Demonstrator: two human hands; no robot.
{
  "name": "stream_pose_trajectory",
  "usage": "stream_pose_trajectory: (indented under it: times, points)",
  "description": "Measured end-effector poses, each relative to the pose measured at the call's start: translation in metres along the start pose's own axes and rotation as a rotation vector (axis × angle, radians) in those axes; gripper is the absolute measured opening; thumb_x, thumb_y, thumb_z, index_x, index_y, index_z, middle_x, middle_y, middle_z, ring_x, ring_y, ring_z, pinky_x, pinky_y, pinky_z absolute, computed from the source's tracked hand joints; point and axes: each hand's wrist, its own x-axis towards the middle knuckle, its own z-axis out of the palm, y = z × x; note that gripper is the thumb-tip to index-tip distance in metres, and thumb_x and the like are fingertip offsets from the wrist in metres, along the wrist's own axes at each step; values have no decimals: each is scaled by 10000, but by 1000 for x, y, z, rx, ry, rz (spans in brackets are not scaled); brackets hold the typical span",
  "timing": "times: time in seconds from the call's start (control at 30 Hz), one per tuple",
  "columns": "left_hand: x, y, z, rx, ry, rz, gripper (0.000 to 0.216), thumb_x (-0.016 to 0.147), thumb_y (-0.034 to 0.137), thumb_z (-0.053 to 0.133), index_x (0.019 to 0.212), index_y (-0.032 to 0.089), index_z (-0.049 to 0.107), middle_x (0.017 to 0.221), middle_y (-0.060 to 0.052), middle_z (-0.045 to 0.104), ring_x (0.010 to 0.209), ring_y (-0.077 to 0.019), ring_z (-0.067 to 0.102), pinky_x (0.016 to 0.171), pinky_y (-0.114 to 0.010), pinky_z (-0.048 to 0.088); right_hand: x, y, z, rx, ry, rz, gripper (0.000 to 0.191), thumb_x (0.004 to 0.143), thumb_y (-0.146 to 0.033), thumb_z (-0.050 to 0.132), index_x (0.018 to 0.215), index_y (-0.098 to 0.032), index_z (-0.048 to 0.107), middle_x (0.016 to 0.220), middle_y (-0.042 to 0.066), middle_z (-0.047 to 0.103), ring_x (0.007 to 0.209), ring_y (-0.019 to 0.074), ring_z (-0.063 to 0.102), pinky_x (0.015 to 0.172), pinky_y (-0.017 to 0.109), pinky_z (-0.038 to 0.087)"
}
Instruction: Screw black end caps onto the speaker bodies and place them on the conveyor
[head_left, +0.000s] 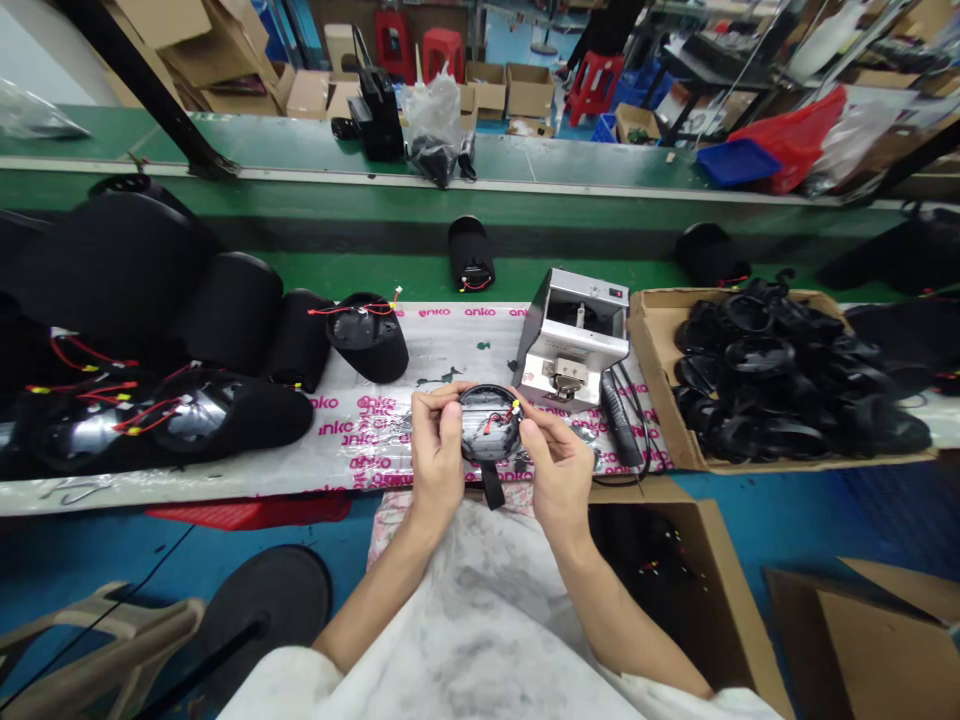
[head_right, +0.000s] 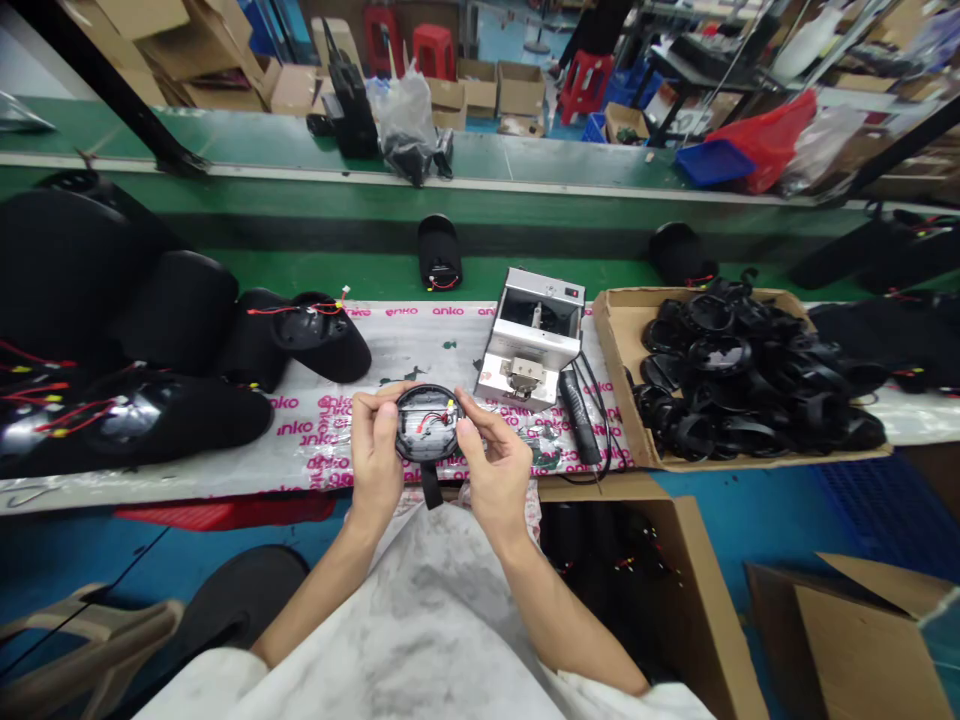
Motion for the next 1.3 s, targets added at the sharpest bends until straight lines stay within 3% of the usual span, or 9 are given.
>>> stream_pose_trajectory:
  times: [0.13,0.3,0.43,0.6,0.7,0.9,1.07,1.17,1.3]
  points:
    - [-1,-1,1,-15,-55,-29,316,1159,519,478,1157,243,632,1294,-79,775,1232,-259,730,1082,-413,556,-1,2,-1,20,21,6,333,933,-473,850,1180,-252,881,1307,91,834,1275,324,791,1196,540,612]
    - [11,4,-7,1,-259,2,473,1172,481,373,1333,231,740,1370,-93,775,1248,-277,724,1089,-402,548,-3,7,2,80,39,16,325,944,-467,850,1186,-252,877,1341,96,822,1293,315,782,1220,538,589]
    - [21,11,-8,-71,-362,-131,490,1151,487,408,1326,223,782,1386,-85,796,1300,-306,723,1142,-425,545,-4,10,2,126,36,26,309,951,-455,853,1187,-258,873,1374,97,809,1317,305,771,1230,526,578]
    - [20,17,-1,-34,-282,-175,577,1174,588,381,1306,217,801,1382,-97,807,1324,-299,728,1201,-444,517,-3,12,1,150,33,29,314,959,-453,846,1196,-247,864,1400,107,797,1340,298,757,1247,512,558]
    - [17,8,-2,-118,-282,-152,530,1164,606,436,1409,236,726,1457,-114,767,1390,-301,703,1219,-478,510,-2,15,2,157,26,28,325,956,-467,846,1192,-244,858,1400,109,798,1337,296,758,1247,506,556]
    - [-9,-15,-5,-259,-12,43,346,1064,542,711,1225,237,676,1451,-119,733,1398,-300,701,1179,-446,544,-5,18,3,163,39,3,279,971,-438,839,1192,-269,859,1350,87,823,1293,268,780,1197,441,587]
    - [-27,-8,3,-18,-13,128,365,1169,458,528,1433,236,648,1494,-124,719,1425,-274,675,1218,-440,519,-4,21,2,186,60,5,245,947,-428,862,1138,-273,864,1299,71,842,1245,262,792,1140,411,605]
    - [-23,-1,0,22,-118,119,410,1189,439,475,1532,251,595,1618,-126,644,1542,-282,586,1300,-474,450,-1,25,-2,195,114,17,241,955,-439,848,1119,-262,855,1219,56,854,1181,244,794,1105,396,598]
    - [-2,1,-26,22,-529,77,605,1135,455,617,1692,284,454,1828,-132,385,1699,-309,378,1409,-504,308,8,29,-11,205,194,36,297,951,-513,825,1070,-241,836,1100,32,847,1036,205,773,1005,351,583]
